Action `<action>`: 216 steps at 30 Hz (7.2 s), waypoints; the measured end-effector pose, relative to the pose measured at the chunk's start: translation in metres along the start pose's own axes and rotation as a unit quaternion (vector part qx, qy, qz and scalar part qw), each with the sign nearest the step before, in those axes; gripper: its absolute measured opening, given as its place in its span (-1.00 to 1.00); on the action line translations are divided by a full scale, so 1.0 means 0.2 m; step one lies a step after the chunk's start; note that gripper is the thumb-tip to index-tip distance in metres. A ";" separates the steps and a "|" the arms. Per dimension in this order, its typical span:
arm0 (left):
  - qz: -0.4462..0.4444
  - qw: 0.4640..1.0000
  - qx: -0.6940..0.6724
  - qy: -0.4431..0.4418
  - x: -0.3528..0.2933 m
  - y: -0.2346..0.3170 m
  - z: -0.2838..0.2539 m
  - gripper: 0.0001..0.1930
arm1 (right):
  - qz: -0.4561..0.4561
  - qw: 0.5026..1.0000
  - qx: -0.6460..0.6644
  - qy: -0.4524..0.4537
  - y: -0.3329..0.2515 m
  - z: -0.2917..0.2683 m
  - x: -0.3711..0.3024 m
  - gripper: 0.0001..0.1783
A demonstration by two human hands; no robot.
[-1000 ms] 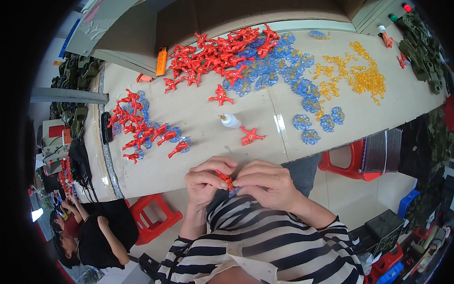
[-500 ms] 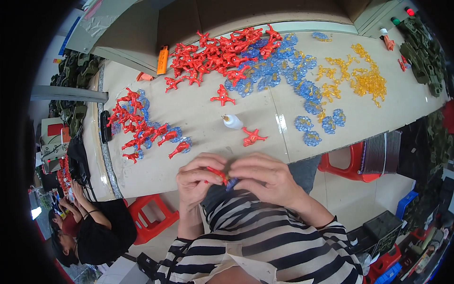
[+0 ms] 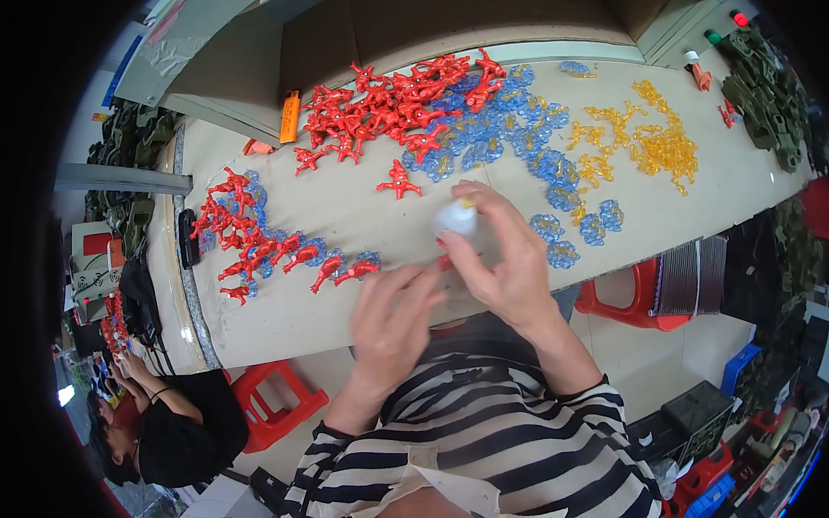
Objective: The person assembles small red and blue plastic toy components by hand, applying glue from a bottle to join the parts together.
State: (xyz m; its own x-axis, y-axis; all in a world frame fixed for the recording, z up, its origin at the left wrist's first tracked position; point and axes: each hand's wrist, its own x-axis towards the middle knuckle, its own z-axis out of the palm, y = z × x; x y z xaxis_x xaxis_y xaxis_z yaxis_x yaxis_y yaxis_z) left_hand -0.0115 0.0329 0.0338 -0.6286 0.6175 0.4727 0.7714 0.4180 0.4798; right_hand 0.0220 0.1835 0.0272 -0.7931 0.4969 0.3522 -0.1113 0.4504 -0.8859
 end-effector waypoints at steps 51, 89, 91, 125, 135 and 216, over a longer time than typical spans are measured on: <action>-0.389 0.683 -0.617 0.031 -0.20 -0.04 -0.02 -0.74 | -0.033 0.992 0.041 -0.113 -0.11 -0.21 -0.24 -0.63; -0.474 0.452 -0.755 0.010 -0.22 -0.09 -0.07 -0.52 | 0.001 0.932 -0.358 -0.050 0.03 -0.25 -0.06 -0.76; -0.458 0.461 -0.760 -0.013 -0.22 -0.09 -0.08 -0.61 | 0.008 0.947 -0.308 -0.089 0.04 -0.24 -0.06 -0.75; -0.371 0.394 -0.839 -0.058 -0.27 -0.10 0.02 -0.64 | 0.058 0.954 0.191 -0.225 0.01 -0.11 -0.23 -0.63; -0.303 0.553 -0.776 0.021 -0.28 -0.08 0.04 -0.78 | 0.221 0.899 0.323 -0.198 -0.04 -0.09 -0.29 -0.85; 0.040 0.927 -0.371 -0.013 -0.14 -0.14 -0.04 -0.77 | -0.137 0.968 0.150 -0.148 -0.06 -0.08 -0.33 -0.71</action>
State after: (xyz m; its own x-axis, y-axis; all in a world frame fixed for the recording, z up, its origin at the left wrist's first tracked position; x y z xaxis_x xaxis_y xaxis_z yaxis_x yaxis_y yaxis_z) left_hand -0.0156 -0.0006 0.0129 -0.5612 0.6473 0.5157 0.5289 -0.1987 0.8251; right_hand 0.0842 0.1572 0.0188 -0.8412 0.1341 0.5238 -0.4756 0.2773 -0.8348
